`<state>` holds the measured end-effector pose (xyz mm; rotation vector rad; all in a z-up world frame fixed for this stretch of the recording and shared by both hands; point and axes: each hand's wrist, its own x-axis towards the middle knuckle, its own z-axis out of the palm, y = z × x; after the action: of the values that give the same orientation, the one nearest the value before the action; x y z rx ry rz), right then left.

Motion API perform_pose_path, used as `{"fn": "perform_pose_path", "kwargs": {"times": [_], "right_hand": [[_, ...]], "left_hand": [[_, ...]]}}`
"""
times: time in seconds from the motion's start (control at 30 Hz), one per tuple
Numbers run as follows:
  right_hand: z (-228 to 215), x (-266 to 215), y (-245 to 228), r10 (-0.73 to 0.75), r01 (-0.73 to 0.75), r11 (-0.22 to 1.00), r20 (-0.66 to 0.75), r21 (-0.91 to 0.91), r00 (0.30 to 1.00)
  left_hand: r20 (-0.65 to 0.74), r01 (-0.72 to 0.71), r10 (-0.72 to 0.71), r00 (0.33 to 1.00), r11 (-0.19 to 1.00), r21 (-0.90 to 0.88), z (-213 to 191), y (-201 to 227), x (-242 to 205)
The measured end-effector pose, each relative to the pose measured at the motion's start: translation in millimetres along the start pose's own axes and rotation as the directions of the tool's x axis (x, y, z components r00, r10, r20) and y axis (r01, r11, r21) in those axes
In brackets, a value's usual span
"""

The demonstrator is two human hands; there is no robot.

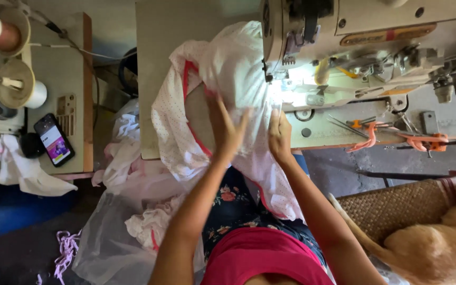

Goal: Sorting and inspecting white fabric garments with pink trim and placing them into a plastic bag on a sewing floor.

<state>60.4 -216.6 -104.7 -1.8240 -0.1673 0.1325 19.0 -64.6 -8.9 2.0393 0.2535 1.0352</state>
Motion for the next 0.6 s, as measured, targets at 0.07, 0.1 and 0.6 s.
{"fn": "perform_pose_path", "kwargs": {"times": [0.07, 0.1, 0.6], "right_hand": [[1.4, 4.6, 5.6, 0.012, -0.011, 1.000, -0.018, 0.014, 1.000], [-1.9, 1.4, 6.2, 0.014, -0.014, 1.000, -0.017, 0.014, 1.000], [-60.2, -119.3, -30.8, 0.326, -0.316, 0.944, 0.121, -0.097, 0.938]], "left_hand": [[-0.002, 0.048, -0.049, 0.999, 0.985, 0.168, 7.7, -63.9, -69.0], [-0.002, 0.051, -0.051, 0.999, 0.984, 0.169, 2.6, -63.9, -63.1], [-0.167, 0.226, -0.228, 0.959, 0.974, -0.032, 34.4, -84.4, 63.9]]}}
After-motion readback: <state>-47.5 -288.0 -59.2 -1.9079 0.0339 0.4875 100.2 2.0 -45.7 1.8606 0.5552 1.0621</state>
